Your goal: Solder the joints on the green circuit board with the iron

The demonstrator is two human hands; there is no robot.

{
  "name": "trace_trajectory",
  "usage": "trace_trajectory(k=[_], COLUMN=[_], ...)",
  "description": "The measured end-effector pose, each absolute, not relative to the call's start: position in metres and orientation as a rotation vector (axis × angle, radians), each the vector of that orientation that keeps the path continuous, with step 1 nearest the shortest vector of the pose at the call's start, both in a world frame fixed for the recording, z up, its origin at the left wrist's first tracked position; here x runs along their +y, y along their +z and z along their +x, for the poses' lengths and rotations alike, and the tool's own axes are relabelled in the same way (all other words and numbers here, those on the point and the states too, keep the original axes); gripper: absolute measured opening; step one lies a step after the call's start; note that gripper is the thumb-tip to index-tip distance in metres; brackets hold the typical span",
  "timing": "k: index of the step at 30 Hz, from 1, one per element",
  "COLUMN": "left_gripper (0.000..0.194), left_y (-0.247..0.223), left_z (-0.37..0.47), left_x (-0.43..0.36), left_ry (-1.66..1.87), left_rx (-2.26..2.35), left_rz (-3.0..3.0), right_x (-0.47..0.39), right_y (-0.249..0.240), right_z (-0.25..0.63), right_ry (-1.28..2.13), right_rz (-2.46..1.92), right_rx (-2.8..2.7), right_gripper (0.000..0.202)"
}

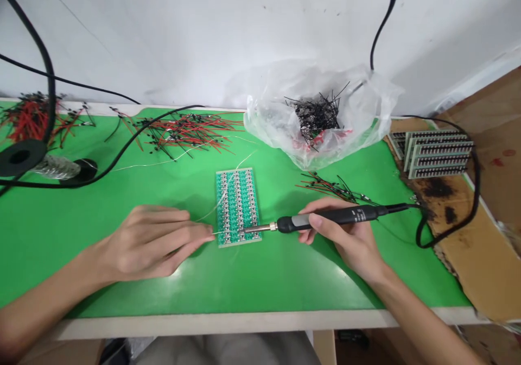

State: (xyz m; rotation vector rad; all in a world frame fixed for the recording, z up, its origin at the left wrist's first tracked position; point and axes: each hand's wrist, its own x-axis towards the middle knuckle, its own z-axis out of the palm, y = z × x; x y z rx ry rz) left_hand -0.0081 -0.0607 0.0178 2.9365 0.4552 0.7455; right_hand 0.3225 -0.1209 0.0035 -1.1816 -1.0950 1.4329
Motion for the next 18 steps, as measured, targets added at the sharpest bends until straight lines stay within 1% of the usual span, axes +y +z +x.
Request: trace_trajectory(k=[10,18], left_gripper=[0.007,0.003], left_y=[0.0199,0.0182], left_z=[-0.0061,-0.0033], left_x=[-0.0606,-0.0608], left_ry=[0.701,0.733], left_rx=[0.433,0.448], left_rz=[2.956,2.959], right_x=[-0.1248,-0.1256], right_y=[0.0098,0.0104], right_z=[0.3169,0.3172], right_ry=[1.418,1.421], right_rz=[-1.305,-1.335], right_rx=[-1.029,-1.003], right_gripper=[0.020,0.020])
